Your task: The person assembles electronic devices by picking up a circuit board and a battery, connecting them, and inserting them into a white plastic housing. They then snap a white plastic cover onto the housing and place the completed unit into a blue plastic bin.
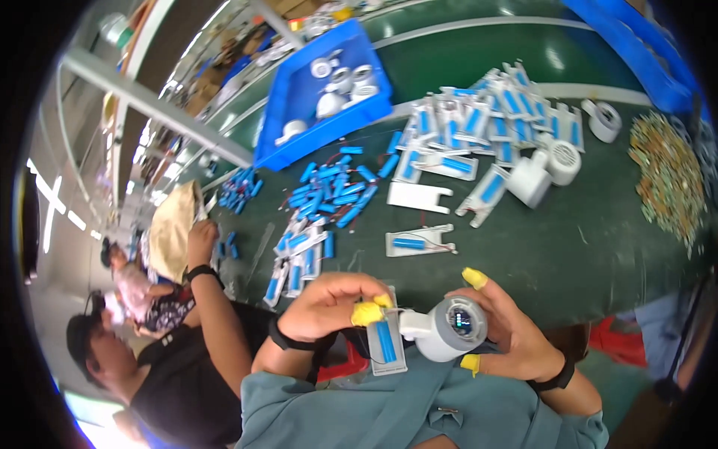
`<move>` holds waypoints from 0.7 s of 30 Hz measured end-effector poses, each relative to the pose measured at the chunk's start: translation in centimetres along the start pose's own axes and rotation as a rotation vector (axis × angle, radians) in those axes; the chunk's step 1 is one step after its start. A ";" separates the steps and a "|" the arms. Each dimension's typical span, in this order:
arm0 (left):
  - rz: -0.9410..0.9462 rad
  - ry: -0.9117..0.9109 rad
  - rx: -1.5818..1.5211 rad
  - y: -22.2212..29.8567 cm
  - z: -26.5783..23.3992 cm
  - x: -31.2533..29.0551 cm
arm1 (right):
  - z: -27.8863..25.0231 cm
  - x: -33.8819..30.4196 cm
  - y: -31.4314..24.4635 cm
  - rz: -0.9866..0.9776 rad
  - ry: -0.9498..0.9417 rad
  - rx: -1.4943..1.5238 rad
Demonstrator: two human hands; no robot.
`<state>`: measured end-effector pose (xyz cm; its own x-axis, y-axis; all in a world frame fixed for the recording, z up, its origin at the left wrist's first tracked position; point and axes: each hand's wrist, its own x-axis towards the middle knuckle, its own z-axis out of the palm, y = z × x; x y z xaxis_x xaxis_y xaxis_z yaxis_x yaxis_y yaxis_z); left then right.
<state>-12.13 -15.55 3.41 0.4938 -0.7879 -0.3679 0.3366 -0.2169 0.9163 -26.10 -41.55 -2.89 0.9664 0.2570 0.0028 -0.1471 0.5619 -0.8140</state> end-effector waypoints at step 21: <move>-0.224 1.555 0.955 -7.3 -39.0 -11.0 | -1.7 0.1 0.2 0.173 0.144 -0.334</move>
<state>11.27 17.17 -5.39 0.9034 0.3610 0.2315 0.2508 -0.8827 0.3975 -25.67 -42.73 -3.99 0.9566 0.1990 -0.2129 -0.2563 0.2272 -0.9395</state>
